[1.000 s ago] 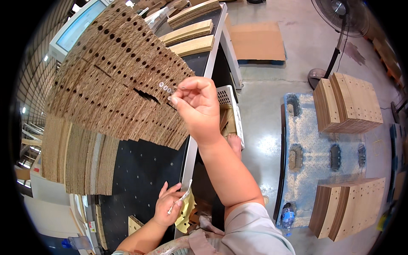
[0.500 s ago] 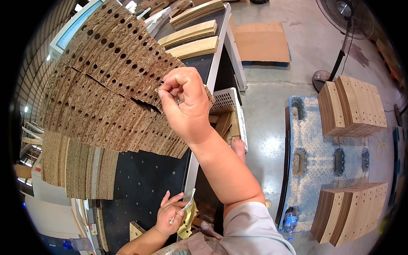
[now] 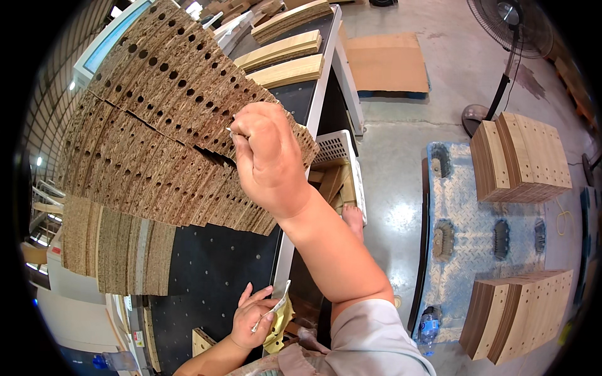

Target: The person cleans a workbench surface with a compressed air nozzle, then picks up a perforated wooden board and inserts small white plastic fasteners into its holes one by one. The person repeatedly picks fasteners from a yellow pouch and places them into the board, stacking the finished boards on a nearby pile.

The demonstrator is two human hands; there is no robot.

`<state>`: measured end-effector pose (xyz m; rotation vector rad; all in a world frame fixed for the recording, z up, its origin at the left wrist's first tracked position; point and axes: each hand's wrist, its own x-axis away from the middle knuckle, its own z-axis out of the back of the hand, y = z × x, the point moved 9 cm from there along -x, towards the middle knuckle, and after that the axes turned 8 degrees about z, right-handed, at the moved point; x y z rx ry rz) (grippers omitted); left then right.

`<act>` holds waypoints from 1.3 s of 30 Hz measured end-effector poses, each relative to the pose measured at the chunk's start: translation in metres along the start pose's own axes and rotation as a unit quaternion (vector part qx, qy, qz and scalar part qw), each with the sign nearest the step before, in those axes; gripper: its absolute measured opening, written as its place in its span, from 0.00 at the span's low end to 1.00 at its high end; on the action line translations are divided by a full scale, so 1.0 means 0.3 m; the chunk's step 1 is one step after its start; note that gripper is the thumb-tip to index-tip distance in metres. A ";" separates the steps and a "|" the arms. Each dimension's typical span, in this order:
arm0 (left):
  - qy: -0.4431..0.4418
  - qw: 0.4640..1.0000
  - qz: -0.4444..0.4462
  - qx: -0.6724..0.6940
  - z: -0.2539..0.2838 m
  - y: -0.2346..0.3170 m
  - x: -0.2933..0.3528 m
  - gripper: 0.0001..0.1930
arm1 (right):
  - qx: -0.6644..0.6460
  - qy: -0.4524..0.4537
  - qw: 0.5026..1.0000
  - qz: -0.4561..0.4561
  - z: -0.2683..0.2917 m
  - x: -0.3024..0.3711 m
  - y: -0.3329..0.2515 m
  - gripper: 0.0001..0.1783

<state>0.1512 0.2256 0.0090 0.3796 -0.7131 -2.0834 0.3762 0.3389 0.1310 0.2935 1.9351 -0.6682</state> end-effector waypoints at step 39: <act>0.005 1.000 -0.006 0.001 0.007 0.004 -0.001 0.05 | -0.299 0.029 0.913 -0.275 -0.031 0.057 0.105 0.12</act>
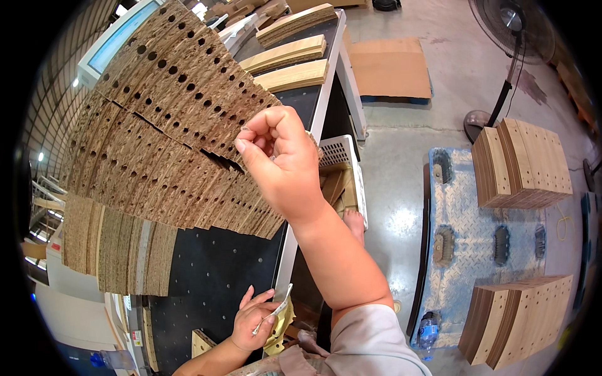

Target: The person cleans a workbench surface with a compressed air nozzle, then picks up a perforated wooden board and inserts small white plastic fasteners into its holes one by one. The person repeatedly picks fasteners from a yellow pouch and places them into the board, stacking the finished boards on a nearby pile.

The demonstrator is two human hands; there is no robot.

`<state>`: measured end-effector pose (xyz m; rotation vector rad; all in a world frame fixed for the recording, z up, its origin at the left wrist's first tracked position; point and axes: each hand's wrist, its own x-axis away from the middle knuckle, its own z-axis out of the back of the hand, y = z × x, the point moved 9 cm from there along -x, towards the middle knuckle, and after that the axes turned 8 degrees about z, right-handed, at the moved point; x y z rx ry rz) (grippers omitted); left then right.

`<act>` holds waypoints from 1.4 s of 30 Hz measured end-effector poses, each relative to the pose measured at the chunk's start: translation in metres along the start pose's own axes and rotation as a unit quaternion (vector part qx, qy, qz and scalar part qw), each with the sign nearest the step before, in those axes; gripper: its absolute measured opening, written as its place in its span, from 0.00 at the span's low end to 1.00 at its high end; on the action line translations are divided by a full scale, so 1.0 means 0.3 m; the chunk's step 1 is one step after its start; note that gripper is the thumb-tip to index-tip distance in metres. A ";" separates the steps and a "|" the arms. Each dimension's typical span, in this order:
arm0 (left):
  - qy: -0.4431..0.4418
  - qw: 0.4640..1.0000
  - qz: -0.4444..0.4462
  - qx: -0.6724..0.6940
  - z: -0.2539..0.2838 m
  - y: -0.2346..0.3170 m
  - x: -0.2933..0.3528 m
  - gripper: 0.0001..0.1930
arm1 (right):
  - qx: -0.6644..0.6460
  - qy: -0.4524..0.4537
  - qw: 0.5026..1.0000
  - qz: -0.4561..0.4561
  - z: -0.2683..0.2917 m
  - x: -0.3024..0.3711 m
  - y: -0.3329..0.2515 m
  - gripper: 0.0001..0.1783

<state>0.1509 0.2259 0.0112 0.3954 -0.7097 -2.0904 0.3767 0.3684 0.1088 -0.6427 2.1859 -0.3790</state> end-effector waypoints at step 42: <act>0.013 1.000 -0.006 -0.015 0.005 0.009 -0.004 0.07 | 0.188 -0.017 0.982 0.027 -0.002 0.006 -0.030 0.16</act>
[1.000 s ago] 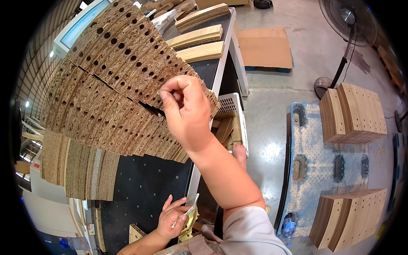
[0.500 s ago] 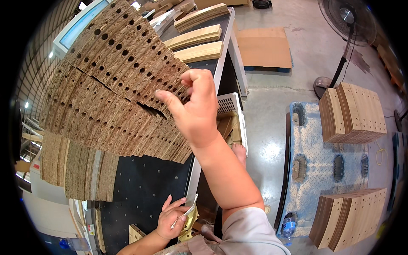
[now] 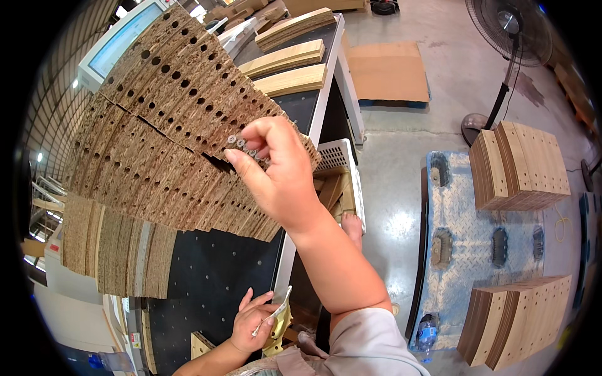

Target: The person cleans a workbench surface with a compressed air nozzle, then picks up a perforated wooden board and inserts small white plastic fasteners into its holes one by one. The person repeatedly picks fasteners from a yellow pouch and places them into the board, stacking the finished boards on a nearby pile.

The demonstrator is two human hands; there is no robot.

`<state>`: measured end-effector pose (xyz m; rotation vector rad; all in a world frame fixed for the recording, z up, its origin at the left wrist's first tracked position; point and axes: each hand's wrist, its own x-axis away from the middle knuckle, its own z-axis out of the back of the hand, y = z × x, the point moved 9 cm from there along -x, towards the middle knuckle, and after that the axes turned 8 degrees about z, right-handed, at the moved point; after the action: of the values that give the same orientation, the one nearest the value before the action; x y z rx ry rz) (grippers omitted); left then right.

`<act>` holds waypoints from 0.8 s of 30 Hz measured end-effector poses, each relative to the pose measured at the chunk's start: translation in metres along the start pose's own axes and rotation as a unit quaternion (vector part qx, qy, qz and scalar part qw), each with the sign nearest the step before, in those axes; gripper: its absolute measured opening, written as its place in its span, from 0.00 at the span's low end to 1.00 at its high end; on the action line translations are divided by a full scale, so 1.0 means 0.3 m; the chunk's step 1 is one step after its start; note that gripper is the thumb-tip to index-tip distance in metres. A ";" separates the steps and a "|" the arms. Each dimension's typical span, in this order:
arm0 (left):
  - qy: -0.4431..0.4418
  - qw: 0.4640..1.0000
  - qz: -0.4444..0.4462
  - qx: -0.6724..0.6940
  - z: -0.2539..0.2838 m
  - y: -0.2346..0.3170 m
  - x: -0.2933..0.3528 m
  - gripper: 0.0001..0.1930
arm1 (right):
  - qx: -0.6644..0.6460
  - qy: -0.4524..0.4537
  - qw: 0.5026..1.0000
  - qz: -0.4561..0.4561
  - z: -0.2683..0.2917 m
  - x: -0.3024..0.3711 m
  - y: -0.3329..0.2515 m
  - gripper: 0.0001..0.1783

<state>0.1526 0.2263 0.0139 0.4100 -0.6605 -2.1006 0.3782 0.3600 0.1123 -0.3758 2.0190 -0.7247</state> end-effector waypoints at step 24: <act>-0.016 1.000 0.016 0.018 -0.007 -0.019 0.008 0.05 | 0.092 -0.021 0.995 0.035 -0.037 -0.069 -0.055 0.04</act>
<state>0.1486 0.2265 0.0088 0.3840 -0.7194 -2.0718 0.3792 0.3620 0.1409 -0.2102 1.8980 -0.8431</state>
